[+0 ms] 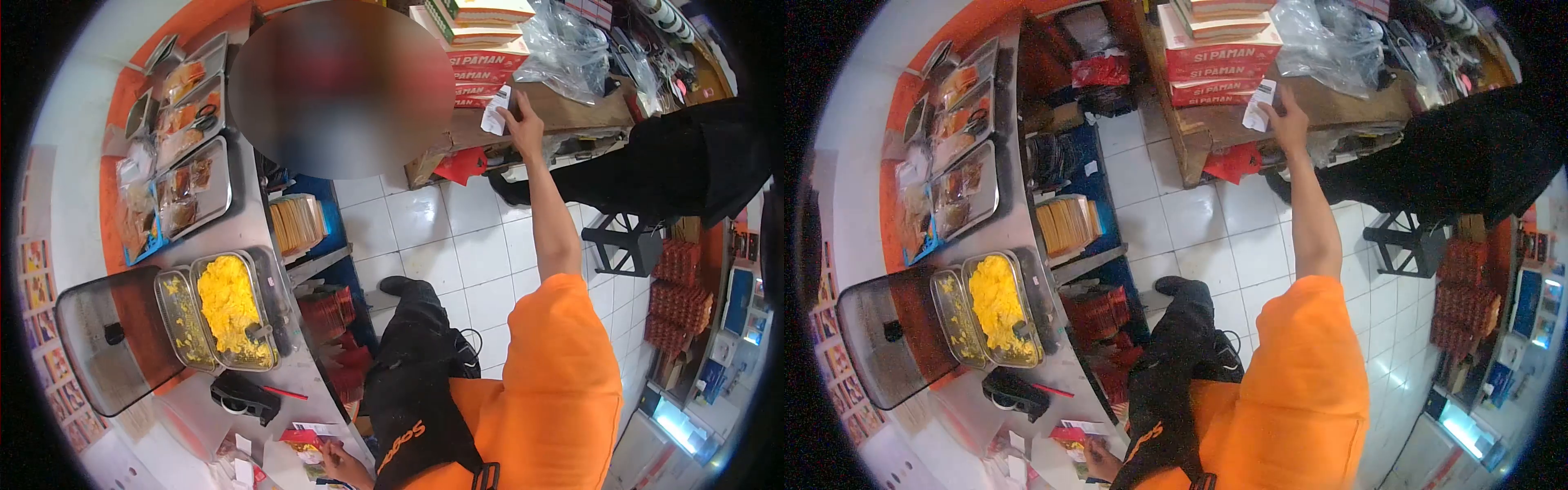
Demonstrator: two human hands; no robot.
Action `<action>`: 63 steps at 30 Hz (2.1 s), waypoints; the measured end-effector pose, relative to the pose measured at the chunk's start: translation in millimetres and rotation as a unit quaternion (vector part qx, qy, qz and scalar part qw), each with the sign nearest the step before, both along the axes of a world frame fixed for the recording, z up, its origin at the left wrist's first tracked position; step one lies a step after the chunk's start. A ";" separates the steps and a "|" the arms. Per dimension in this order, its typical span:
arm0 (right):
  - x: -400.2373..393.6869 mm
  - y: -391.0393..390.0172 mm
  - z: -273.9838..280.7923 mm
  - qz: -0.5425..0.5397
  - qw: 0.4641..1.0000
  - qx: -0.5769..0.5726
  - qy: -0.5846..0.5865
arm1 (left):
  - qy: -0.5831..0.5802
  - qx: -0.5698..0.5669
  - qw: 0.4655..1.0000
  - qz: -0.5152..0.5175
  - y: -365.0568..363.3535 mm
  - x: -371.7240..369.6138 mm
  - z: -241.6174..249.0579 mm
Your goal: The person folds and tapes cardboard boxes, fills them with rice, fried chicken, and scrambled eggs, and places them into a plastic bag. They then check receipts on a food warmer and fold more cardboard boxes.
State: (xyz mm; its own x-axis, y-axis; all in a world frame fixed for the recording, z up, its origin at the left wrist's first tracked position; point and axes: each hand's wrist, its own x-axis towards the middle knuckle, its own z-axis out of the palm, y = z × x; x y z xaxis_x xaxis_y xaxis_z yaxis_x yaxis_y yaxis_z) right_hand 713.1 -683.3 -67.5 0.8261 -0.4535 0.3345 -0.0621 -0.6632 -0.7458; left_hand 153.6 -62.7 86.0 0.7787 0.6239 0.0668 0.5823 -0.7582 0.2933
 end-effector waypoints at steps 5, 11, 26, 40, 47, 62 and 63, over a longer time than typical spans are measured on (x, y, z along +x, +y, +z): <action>-4.1 -5.3 -28.3 -0.070 0.998 0.005 -0.001 | -0.014 0.060 0.995 -0.075 -1.7 -9.9 -2.5; -6.1 42.0 -6.8 -0.318 0.918 -0.102 0.214 | -0.063 -0.158 0.983 -0.071 29.8 -52.4 -37.3; -17.8 -24.8 78.3 -0.201 0.864 0.436 -0.151 | -0.184 -0.164 0.750 -0.614 -200.9 496.0 147.0; 35.1 43.2 227.5 -0.011 0.863 0.471 -0.182 | -0.238 -0.392 0.696 -0.552 -376.1 746.0 112.6; 26.4 69.3 239.6 -0.126 0.983 0.103 -0.082 | -0.242 -0.191 0.691 -0.654 -386.9 749.1 99.9; -269.7 265.7 5.6 0.333 0.785 0.313 0.417 | -0.061 -0.351 0.909 -0.216 -62.9 136.6 31.2; -268.3 306.5 29.6 0.416 0.745 0.295 0.430 | -0.063 -0.306 0.938 -0.148 -48.9 76.5 30.3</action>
State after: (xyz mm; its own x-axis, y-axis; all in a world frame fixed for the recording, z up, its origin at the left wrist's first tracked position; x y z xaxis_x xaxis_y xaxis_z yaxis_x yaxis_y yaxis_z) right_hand 444.8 -376.9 -37.9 0.6968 0.4773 -0.5354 -0.4361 -0.3107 -0.8446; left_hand 230.1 -111.6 116.3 0.9337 0.3334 -0.1306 0.3046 -0.5477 0.7792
